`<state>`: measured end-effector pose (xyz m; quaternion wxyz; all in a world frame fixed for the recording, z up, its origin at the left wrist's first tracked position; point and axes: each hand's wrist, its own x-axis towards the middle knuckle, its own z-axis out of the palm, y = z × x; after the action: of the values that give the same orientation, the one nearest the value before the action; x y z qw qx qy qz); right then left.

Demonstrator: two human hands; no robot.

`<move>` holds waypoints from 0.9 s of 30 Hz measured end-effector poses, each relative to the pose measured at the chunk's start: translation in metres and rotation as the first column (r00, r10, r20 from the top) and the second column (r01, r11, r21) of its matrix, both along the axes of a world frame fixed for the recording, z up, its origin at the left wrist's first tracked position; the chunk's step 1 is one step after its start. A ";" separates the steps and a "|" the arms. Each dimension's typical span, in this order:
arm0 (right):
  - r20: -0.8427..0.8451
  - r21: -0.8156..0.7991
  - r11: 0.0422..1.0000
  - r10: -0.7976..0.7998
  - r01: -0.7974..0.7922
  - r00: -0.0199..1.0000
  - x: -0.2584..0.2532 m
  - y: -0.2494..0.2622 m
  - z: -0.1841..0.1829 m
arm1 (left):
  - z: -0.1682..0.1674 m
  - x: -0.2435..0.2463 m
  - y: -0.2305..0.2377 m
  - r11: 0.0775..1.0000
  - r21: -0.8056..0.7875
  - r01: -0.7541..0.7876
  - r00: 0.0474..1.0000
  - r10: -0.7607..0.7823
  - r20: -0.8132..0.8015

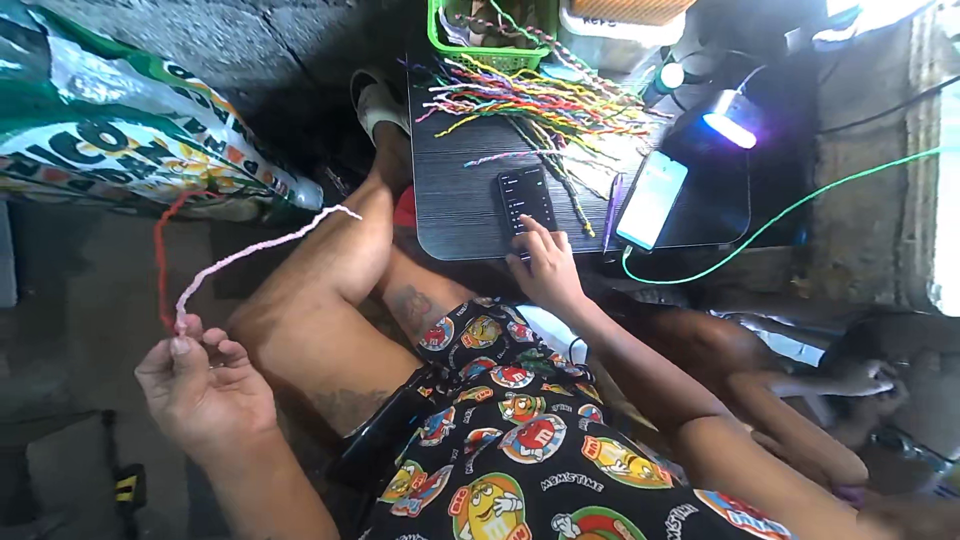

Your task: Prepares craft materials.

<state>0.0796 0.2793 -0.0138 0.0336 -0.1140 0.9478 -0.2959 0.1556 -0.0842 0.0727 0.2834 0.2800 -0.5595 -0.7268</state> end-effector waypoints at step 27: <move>0.028 -0.693 0.624 0.523 -0.360 0.852 0.018 -0.145 0.079 | -0.007 0.045 0.090 0.835 -0.100 0.541 0.841 -0.535 0.084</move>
<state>0.0978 0.1343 0.0647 0.1705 -0.3143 0.7100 -0.6067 0.2006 0.0055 0.0660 0.0693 0.1131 -0.6654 -0.7346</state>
